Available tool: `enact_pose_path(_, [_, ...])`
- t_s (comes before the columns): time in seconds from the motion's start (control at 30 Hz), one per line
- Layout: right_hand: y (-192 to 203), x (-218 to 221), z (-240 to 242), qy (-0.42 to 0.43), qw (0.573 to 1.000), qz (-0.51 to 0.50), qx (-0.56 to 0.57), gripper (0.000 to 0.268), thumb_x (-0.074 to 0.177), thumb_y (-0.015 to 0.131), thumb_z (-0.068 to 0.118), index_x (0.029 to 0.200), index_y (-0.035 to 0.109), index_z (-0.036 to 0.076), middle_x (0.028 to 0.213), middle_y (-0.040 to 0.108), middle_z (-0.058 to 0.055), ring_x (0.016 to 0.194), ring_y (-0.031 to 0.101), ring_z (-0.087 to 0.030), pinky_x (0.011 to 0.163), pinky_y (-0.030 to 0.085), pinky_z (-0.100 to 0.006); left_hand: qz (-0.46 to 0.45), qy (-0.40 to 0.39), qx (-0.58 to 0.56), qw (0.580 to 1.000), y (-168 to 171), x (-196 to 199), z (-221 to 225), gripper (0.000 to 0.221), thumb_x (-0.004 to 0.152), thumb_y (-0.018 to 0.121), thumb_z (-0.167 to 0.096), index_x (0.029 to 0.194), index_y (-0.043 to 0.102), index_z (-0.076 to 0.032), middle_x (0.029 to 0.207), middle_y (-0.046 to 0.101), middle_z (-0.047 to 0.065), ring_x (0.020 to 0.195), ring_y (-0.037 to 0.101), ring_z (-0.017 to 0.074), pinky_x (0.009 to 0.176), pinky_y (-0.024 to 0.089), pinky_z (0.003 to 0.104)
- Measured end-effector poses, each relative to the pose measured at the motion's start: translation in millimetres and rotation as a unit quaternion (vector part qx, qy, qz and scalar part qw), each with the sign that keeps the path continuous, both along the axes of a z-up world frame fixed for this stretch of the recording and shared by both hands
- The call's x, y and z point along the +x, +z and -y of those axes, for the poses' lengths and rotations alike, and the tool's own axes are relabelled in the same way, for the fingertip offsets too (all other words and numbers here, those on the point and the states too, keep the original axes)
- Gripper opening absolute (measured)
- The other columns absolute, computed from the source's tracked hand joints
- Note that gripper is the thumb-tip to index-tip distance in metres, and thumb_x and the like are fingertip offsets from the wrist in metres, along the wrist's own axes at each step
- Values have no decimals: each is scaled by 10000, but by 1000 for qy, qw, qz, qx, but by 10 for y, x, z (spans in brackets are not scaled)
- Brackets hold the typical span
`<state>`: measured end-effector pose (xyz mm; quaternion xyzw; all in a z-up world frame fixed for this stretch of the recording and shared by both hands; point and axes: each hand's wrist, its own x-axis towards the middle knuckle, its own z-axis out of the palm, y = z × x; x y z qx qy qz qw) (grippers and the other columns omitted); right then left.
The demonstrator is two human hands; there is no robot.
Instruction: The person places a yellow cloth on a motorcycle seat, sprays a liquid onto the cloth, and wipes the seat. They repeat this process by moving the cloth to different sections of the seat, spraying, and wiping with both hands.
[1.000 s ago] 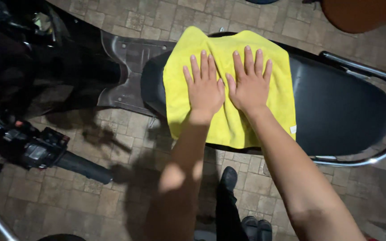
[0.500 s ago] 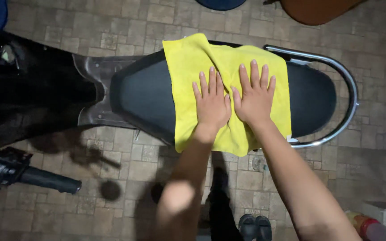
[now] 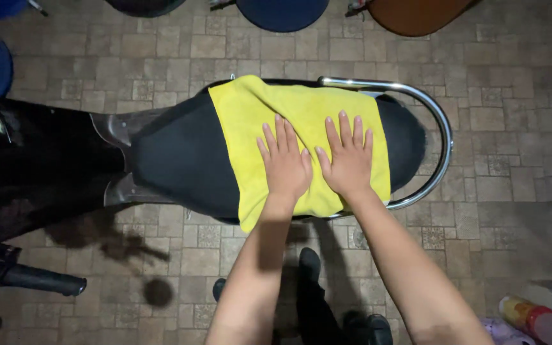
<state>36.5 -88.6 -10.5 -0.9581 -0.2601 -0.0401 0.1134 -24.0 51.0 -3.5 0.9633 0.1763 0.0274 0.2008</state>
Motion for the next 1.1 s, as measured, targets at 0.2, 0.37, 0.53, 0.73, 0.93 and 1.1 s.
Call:
enact_pose_path(0.2, [-8,51,342,-13,1000,-19,13,673,1035,428,541,1636,325,256,1719,230,-82,1567,152,-419,1238,78,-626,-6,-37,65,997,126,-2,343,719,995,401,-378,1605,271,-20,1723,133,169,1575,50,463,1262,49,634])
enact_pose_path(0.37, [-50,-13,585,-31,999,-31,21,664,1041,410,519,1640,312,250,1726,205,-83,1575,116,-410,1241,49,-615,9,-76,61,995,116,-129,563,688,1009,390,-356,1598,294,-15,1715,180,171,1574,85,454,1258,34,626])
enact_pose_path(0.53, [-62,-198,725,-42,999,-14,28,670,1053,425,479,1651,294,208,1722,197,-129,1570,110,-431,1233,59,-625,23,-98,55,993,72,-309,599,676,1028,364,-345,1618,262,-33,1724,163,160,1581,78,432,1260,30,610])
enact_pose_path(0.73, [-147,-543,739,-87,995,-40,19,661,1057,396,453,1645,285,172,1726,171,-152,1570,102,-449,1232,51,-653,39,-107,51,992,-5,-599,508,673,1029,372,-340,1631,243,-68,1730,157,126,1588,86,395,1261,30,601])
enact_pose_path(0.93, [-57,-715,715,-104,993,-47,22,667,1046,423,475,1621,325,150,1691,229,-177,1551,161,-457,1210,119,-662,10,-120,48,992,46,-826,315,656,1049,335,-376,1639,237,-107,1734,147,91,1591,68,356,1243,-2,619])
enact_pose_path(1.1, [-267,-246,830,-154,987,-1,41,431,1093,404,463,1382,614,221,1261,605,-33,1219,576,-291,1003,438,-484,31,-159,67,984,-31,-539,-33,497,1044,391,-327,1496,499,-149,1466,509,79,1366,447,270,1131,320,530])
